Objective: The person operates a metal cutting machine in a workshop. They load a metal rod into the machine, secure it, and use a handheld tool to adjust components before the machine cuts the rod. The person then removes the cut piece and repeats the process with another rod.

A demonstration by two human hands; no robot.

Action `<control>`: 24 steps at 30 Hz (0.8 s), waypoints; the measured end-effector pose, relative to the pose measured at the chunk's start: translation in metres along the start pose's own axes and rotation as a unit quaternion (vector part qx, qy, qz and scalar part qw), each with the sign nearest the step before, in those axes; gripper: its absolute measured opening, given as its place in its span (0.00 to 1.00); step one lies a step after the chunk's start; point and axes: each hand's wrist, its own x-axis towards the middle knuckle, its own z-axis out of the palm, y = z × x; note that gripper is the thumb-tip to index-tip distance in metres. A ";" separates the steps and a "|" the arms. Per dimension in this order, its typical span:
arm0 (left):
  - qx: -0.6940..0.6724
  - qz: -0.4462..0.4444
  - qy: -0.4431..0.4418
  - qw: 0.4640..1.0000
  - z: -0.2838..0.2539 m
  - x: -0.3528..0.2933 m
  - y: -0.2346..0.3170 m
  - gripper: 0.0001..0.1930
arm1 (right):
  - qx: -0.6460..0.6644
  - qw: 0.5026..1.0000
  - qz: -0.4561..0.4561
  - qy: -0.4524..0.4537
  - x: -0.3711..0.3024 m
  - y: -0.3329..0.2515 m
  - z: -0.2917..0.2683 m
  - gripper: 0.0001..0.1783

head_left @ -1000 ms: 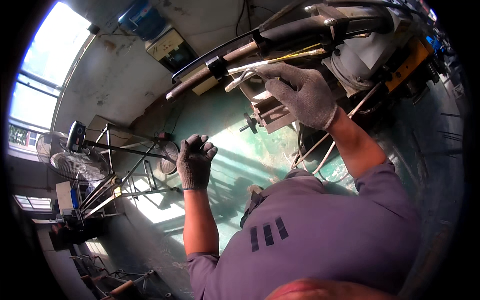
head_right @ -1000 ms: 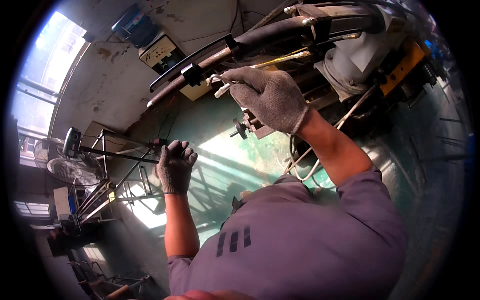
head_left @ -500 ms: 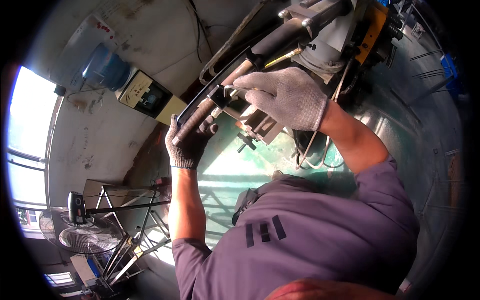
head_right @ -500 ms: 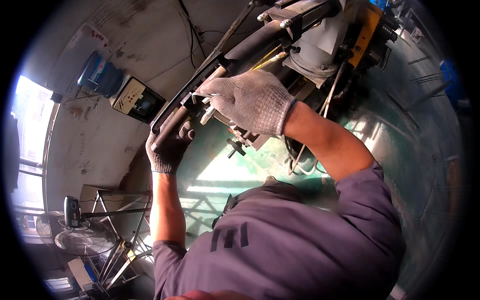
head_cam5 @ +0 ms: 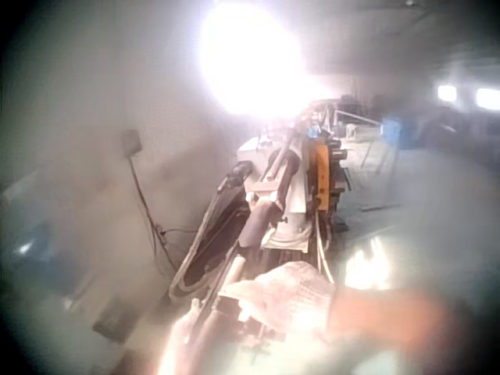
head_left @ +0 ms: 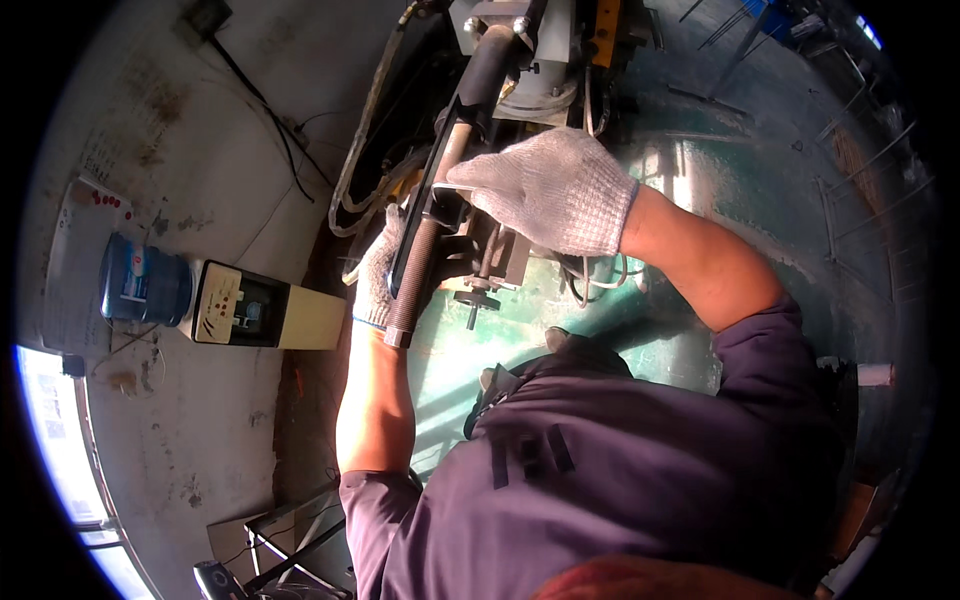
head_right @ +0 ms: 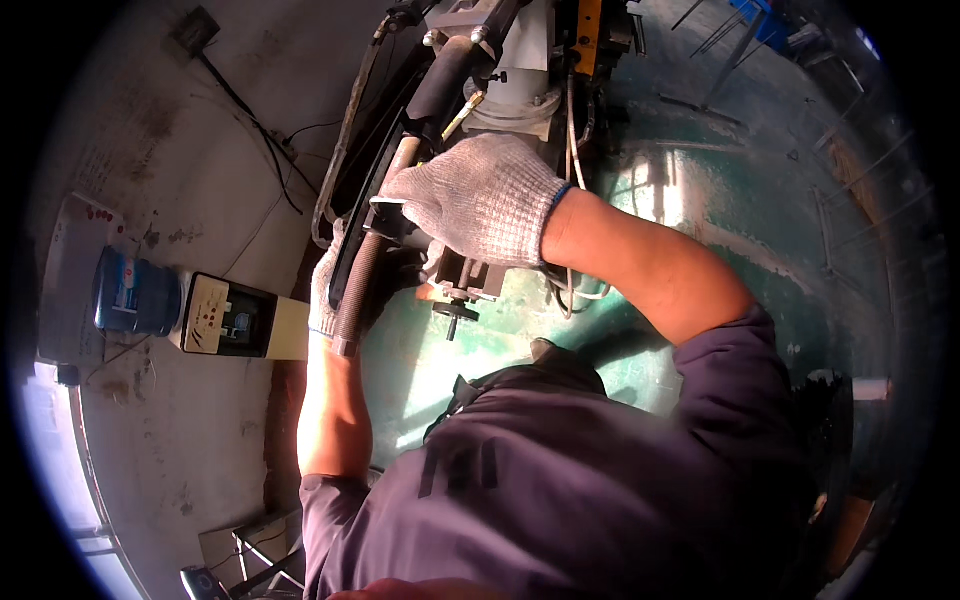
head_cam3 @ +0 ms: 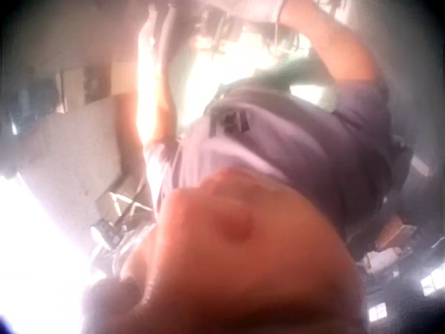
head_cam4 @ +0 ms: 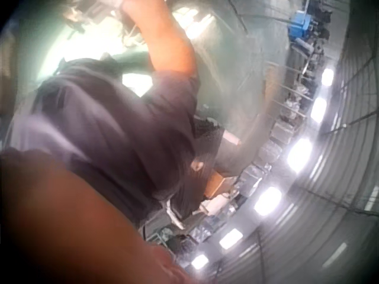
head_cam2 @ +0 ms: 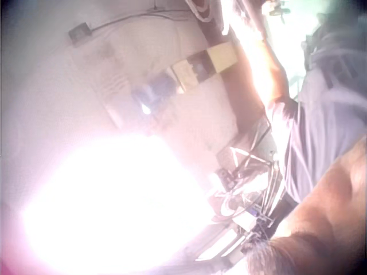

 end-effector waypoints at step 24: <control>-0.327 -0.040 -0.052 0.943 -0.008 0.012 0.000 0.26 | -0.189 0.970 0.141 -0.066 0.039 -0.123 -0.023 0.13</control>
